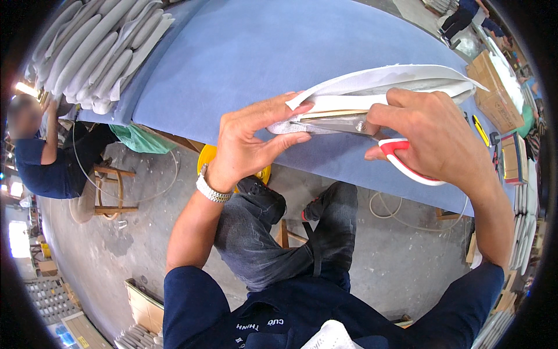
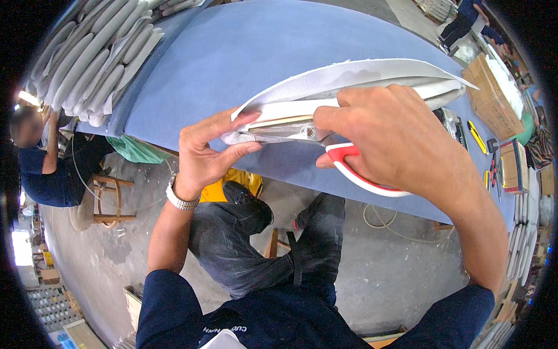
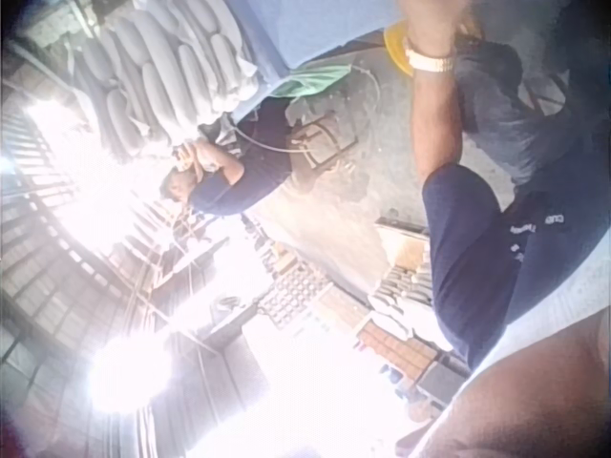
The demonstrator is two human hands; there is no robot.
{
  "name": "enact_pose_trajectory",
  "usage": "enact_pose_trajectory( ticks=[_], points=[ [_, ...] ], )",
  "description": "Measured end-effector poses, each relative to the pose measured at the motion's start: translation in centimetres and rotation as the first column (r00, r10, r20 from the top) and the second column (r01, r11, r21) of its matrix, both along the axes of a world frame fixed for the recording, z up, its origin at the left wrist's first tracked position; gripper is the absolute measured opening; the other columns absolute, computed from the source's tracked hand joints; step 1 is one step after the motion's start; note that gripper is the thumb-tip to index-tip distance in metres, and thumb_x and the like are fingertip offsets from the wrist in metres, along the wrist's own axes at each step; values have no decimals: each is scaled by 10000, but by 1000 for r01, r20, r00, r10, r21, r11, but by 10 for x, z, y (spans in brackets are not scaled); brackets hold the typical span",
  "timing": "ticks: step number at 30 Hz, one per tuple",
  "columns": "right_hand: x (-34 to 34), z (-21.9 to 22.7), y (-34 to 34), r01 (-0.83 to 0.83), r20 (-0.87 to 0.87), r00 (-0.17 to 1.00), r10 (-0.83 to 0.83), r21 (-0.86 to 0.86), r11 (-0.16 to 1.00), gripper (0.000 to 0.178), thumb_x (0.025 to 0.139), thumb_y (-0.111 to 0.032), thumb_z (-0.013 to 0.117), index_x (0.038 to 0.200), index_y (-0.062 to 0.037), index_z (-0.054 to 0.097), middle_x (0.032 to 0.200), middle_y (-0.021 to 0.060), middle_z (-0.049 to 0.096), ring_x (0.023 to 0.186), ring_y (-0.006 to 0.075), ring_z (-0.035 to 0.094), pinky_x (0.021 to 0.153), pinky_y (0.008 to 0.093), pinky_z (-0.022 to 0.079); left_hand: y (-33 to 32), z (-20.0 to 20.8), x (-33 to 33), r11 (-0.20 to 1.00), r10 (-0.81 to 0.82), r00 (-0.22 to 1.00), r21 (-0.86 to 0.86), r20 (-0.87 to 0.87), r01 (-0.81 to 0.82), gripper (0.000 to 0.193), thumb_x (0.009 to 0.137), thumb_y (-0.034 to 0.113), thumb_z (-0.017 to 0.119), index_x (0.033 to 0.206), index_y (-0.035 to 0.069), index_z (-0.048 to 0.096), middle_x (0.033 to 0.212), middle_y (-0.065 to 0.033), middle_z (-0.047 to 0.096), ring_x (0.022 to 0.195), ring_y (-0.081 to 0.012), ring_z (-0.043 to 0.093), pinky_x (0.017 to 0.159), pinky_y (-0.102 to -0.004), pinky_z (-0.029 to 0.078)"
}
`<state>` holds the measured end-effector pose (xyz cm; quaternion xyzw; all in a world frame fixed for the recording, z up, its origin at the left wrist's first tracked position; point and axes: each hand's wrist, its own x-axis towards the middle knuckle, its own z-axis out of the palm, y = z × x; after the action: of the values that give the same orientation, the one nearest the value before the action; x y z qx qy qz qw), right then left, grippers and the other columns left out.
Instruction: The person assembles cushion covers by inserting foam inserts, folding and tucking the fabric edges, and securing them with a staple gun. The person uses scissors to trim excess fabric and repeatedly staples the seams to finish each cushion.
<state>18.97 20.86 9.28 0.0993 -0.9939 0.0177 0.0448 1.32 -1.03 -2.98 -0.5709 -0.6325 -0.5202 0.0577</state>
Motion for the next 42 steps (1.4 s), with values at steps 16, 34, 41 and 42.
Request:
enact_pose_trajectory(
  ticks=[16,34,41,42],
  points=[
    [10,-4,9,25,-97,995,-23,18,1000,477,692,-474,884,921,-113,672,811,60,543,702,244,579,619,380,431,0,1,-3,998,61,997,-11,51,-60,478,751,162,918,1194,61,768,1170,-109,773,1093,-219,734,971,-335,551],
    [19,-5,9,11,-115,993,-17,-53,999,454,715,-454,875,914,-112,654,822,53,551,719,254,576,632,380,435,0,0,-4,997,71,997,-19,-34,-71,545,770,176,897,1277,71,727,1259,-135,737,1143,-240,716,991,-347,547],
    [15,-9,7,0,-114,994,-5,-48,999,427,733,-445,865,912,-117,659,799,61,530,697,264,562,619,390,425,1,8,4,992,106,976,-49,-190,-117,544,785,176,881,1294,80,718,1196,-141,754,1022,-237,738,897,-319,565],
    [14,-10,7,0,-115,993,-6,-51,999,424,735,-444,864,912,-117,660,797,60,529,692,265,560,617,392,424,-3,12,6,982,122,958,-111,-260,-155,537,787,178,877,1292,83,720,1181,-141,756,984,-239,739,869,-319,568]
  ],
)
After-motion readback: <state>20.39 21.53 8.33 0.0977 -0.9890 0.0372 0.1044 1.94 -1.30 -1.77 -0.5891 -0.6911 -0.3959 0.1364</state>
